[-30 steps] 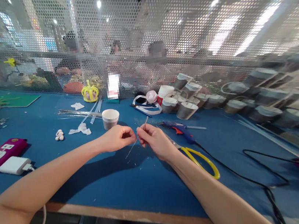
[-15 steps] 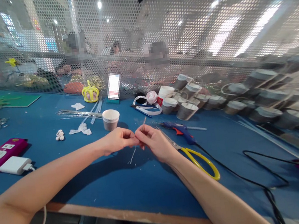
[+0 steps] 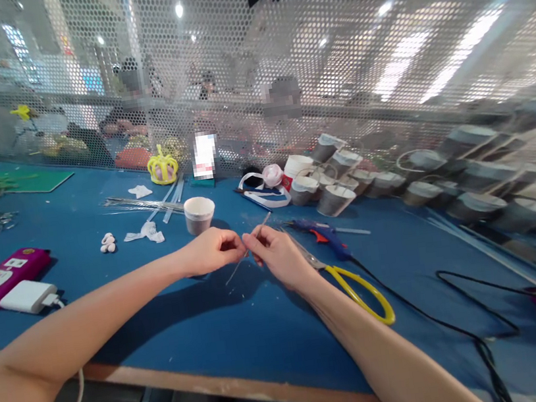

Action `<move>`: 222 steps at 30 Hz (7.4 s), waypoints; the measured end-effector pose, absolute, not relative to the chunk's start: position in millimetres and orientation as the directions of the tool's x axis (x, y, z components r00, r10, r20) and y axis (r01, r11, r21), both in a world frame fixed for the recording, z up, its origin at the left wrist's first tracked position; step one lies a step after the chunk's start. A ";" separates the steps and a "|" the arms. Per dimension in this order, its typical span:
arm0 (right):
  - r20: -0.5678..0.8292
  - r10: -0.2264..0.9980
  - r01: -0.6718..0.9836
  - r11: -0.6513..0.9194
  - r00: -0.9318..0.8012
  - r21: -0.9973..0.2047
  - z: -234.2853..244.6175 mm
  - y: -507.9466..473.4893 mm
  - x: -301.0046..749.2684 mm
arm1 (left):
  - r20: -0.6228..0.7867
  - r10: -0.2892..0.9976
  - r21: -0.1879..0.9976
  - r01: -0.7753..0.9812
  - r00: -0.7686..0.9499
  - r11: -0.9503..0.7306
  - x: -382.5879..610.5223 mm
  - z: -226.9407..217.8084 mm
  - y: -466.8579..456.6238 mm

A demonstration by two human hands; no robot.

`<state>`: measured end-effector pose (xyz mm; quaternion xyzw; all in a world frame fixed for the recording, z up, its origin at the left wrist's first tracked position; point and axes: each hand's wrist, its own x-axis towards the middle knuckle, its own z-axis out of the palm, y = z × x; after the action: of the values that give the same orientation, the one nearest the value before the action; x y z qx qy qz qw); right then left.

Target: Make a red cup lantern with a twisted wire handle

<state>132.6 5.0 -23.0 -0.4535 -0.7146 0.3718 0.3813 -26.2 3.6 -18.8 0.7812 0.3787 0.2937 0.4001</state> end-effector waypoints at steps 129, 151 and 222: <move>0.082 0.938 0.263 0.177 -0.336 -0.948 -27.9 9.0 135.0 | 0.220 0.849 0.792 0.420 0.479 -0.442 -22.3 -23.3 2.8; 0.174 0.932 0.325 0.280 -0.318 -0.903 -20.3 4.0 133.9 | 0.045 0.856 0.970 0.183 0.516 -0.161 -22.6 -23.5 3.2; 0.161 0.924 0.323 0.279 -0.346 -0.904 -24.3 5.5 132.5 | -0.011 0.824 0.939 0.289 0.567 -0.186 -29.4 -16.5 4.8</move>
<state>132.5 5.5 -24.3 -0.4390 -0.7105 0.4099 0.3668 -29.4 4.8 -16.5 0.7240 0.3842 0.2628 0.5091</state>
